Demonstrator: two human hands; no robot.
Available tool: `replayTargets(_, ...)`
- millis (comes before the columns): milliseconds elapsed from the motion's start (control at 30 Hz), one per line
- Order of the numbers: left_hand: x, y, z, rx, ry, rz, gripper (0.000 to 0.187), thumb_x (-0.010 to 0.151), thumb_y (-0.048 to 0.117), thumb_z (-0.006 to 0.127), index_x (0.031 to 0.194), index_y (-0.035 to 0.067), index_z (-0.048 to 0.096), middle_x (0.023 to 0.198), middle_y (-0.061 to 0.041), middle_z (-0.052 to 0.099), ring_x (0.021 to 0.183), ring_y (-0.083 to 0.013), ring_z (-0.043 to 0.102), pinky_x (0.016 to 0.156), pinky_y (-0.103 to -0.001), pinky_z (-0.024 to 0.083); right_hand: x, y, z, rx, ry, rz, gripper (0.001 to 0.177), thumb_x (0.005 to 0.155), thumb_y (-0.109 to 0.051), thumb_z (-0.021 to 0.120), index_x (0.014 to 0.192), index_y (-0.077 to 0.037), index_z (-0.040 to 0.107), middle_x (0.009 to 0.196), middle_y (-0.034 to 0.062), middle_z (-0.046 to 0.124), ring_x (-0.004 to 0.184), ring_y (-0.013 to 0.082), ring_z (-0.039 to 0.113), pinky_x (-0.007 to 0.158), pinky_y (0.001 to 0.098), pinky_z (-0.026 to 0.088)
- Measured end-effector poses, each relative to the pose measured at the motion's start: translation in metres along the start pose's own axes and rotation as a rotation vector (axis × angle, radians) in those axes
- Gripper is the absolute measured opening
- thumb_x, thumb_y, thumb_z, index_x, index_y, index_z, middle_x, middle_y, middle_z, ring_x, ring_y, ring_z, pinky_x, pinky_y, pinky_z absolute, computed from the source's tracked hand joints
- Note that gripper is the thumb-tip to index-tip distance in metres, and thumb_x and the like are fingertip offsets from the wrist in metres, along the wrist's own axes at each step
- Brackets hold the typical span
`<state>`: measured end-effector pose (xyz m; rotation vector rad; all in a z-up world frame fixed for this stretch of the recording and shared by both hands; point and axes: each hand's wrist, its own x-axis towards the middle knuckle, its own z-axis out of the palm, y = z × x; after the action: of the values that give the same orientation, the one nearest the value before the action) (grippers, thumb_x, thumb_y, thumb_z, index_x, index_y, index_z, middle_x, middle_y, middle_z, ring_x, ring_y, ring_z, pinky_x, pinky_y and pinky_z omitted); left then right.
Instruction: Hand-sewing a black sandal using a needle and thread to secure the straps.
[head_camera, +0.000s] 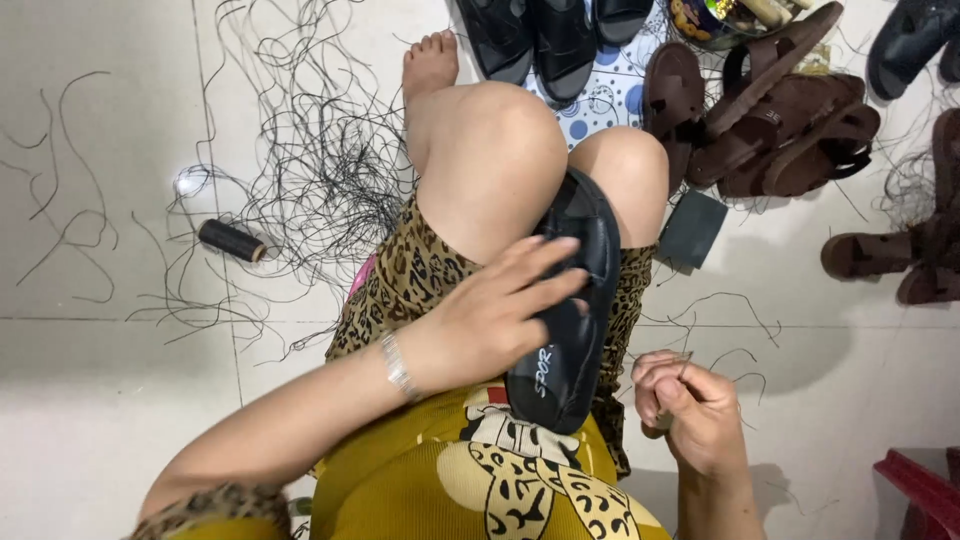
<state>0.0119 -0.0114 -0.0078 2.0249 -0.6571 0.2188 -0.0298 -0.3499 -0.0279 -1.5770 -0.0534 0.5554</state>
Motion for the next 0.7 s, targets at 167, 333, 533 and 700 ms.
replayTargets(167,0.032,-0.017,0.035,-0.016,-0.104,0.18,0.013,0.079,0.013,0.068,0.067,0.009,0.066,0.106,-0.007,0.069,0.13,-0.0316,0.053,0.12,-0.057,0.03,-0.003,-0.036,-0.003,-0.645,-0.292,0.475,0.01,0.08,-0.013,0.078,0.082,-0.005,0.083,0.074,0.0007,0.084,0.058,0.0125,0.065,0.053,0.0256,0.05)
replayTargets(333,0.046,-0.004,0.06,0.074,-0.099,0.167,0.009,0.078,0.017,0.067,0.071,0.012,0.07,0.078,-0.006,0.065,0.099,-0.0272,0.058,0.118,-0.052,0.033,-0.023,-0.017,-0.048,-0.135,0.42,0.481,0.036,0.078,0.013,0.047,0.109,0.005,0.065,0.081,0.013,0.056,0.047,0.014,0.04,0.037,0.0282,0.03)
replayTargets(533,0.05,-0.002,0.062,0.102,-0.153,0.188,0.007,0.075,0.012,0.069,0.069,0.012,0.072,0.075,-0.005,0.066,0.086,-0.0248,0.058,0.114,-0.051,0.037,0.007,0.047,-0.026,0.165,0.296,0.443,0.022,0.096,-0.009,0.062,0.115,0.0,0.065,0.068,0.0092,0.058,0.047,0.0118,0.043,0.037,0.0239,0.032)
replayTargets(700,0.044,-0.011,0.059,0.048,-0.152,0.209,0.008,0.076,0.015,0.069,0.069,0.012,0.07,0.077,-0.004,0.064,0.095,-0.0244,0.058,0.116,-0.049,0.034,0.02,0.032,-0.046,0.976,-0.023,0.0,0.021,0.113,-0.016,0.05,0.112,-0.005,0.069,0.108,0.0124,0.07,0.073,0.0096,0.062,0.052,0.0196,0.05)
